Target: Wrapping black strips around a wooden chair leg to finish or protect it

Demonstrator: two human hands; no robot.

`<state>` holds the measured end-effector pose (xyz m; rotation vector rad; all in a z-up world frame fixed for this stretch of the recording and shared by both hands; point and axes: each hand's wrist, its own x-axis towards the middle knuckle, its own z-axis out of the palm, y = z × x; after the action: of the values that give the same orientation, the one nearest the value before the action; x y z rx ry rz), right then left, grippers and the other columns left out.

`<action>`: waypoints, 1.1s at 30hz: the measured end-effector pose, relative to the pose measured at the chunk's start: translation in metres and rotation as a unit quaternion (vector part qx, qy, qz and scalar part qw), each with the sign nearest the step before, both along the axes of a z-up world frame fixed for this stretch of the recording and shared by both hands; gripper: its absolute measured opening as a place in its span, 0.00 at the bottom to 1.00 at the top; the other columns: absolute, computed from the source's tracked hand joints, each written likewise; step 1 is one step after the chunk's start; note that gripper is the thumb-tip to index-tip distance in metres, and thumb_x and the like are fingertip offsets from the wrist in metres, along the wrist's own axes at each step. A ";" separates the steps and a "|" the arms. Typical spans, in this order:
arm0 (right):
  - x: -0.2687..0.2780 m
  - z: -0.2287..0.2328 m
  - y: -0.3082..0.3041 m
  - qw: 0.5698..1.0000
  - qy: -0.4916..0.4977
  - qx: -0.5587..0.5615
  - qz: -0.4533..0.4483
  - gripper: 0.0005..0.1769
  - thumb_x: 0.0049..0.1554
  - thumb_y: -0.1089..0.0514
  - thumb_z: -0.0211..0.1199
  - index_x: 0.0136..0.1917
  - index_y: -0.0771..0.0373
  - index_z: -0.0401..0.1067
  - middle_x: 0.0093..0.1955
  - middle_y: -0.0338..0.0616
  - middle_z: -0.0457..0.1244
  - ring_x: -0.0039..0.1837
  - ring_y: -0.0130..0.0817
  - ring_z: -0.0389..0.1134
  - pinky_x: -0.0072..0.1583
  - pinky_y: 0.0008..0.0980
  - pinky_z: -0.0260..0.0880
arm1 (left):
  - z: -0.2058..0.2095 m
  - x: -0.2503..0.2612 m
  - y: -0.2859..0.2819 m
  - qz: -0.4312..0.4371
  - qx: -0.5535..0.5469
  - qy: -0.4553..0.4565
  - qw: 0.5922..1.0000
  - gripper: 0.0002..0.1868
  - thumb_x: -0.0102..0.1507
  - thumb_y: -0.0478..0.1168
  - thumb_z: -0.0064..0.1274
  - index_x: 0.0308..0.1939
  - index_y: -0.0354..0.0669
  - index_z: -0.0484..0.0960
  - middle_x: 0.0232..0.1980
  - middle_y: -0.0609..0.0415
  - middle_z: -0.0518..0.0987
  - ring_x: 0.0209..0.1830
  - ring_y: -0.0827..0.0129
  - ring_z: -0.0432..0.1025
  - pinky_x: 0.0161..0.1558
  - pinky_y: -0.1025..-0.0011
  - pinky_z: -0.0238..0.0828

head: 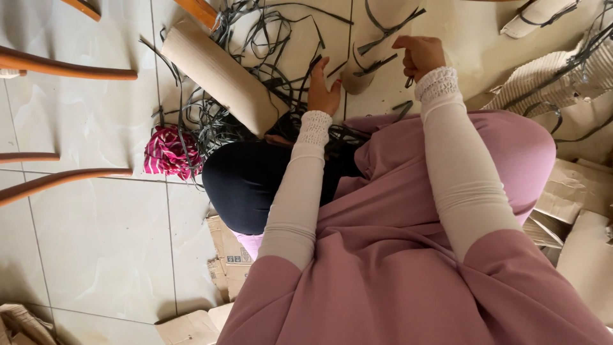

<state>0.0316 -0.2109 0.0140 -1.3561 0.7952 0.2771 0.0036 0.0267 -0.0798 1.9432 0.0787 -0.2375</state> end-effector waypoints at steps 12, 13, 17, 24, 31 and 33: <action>0.010 -0.030 0.004 0.998 0.057 0.004 0.016 0.27 0.56 0.71 0.63 0.28 0.52 0.51 0.25 0.34 0.43 0.27 0.26 0.40 0.31 0.30 0.39 | -0.054 0.008 -0.015 -0.012 0.164 -0.005 0.986 0.27 0.66 0.32 0.49 0.69 0.59 0.72 0.58 0.48 0.82 0.58 0.57 0.75 0.56 0.55 0.76; 0.010 -0.034 0.005 0.998 0.058 0.003 0.016 0.27 0.56 0.71 0.63 0.28 0.52 0.51 0.25 0.34 0.43 0.27 0.26 0.40 0.31 0.30 0.39 | -0.055 0.009 -0.015 -0.012 0.163 -0.004 0.986 0.27 0.66 0.32 0.49 0.69 0.59 0.72 0.58 0.48 0.82 0.58 0.57 0.75 0.56 0.55 0.76; 0.014 -0.058 0.005 0.998 0.062 0.008 0.032 0.23 0.56 0.71 0.59 0.27 0.55 0.53 0.25 0.34 0.42 0.27 0.27 0.40 0.30 0.29 0.38 | -0.061 0.012 -0.016 0.006 0.198 0.019 0.980 0.11 0.67 0.40 0.50 0.51 0.50 0.83 0.50 0.53 0.86 0.50 0.58 0.78 0.51 0.58 0.77; 0.009 -0.070 0.004 0.993 0.051 -0.055 0.092 0.19 0.59 0.72 0.44 0.38 0.64 0.75 0.26 0.42 0.54 0.28 0.30 0.46 0.30 0.30 0.48 | -0.057 0.008 -0.012 -0.007 0.227 0.058 0.972 0.13 0.69 0.48 0.45 0.41 0.49 0.84 0.39 0.54 0.86 0.36 0.60 0.79 0.33 0.60 0.73; -0.013 -0.106 0.006 0.891 -0.017 -0.325 0.318 0.10 0.62 0.54 0.65 0.45 0.59 0.84 0.47 0.48 0.72 0.48 0.43 0.72 0.54 0.40 0.75 | -0.041 -0.004 -0.011 -0.017 0.296 0.027 0.955 0.11 0.67 0.40 0.46 0.38 0.53 0.85 0.47 0.51 0.78 0.40 0.60 0.76 0.36 0.60 0.76; -0.023 -0.124 0.006 0.800 -0.078 -0.426 0.415 0.13 0.61 0.57 0.60 0.51 0.65 0.82 0.41 0.61 0.71 0.46 0.61 0.74 0.48 0.50 0.78 | -0.023 -0.014 -0.007 -0.082 0.331 0.031 0.939 0.11 0.67 0.42 0.49 0.50 0.50 0.83 0.55 0.50 0.74 0.56 0.51 0.75 0.57 0.57 0.76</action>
<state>0.0086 -0.2054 -0.1104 -2.5307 0.0858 0.5099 -0.0101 0.0194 -0.1026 2.6199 0.0393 -0.4238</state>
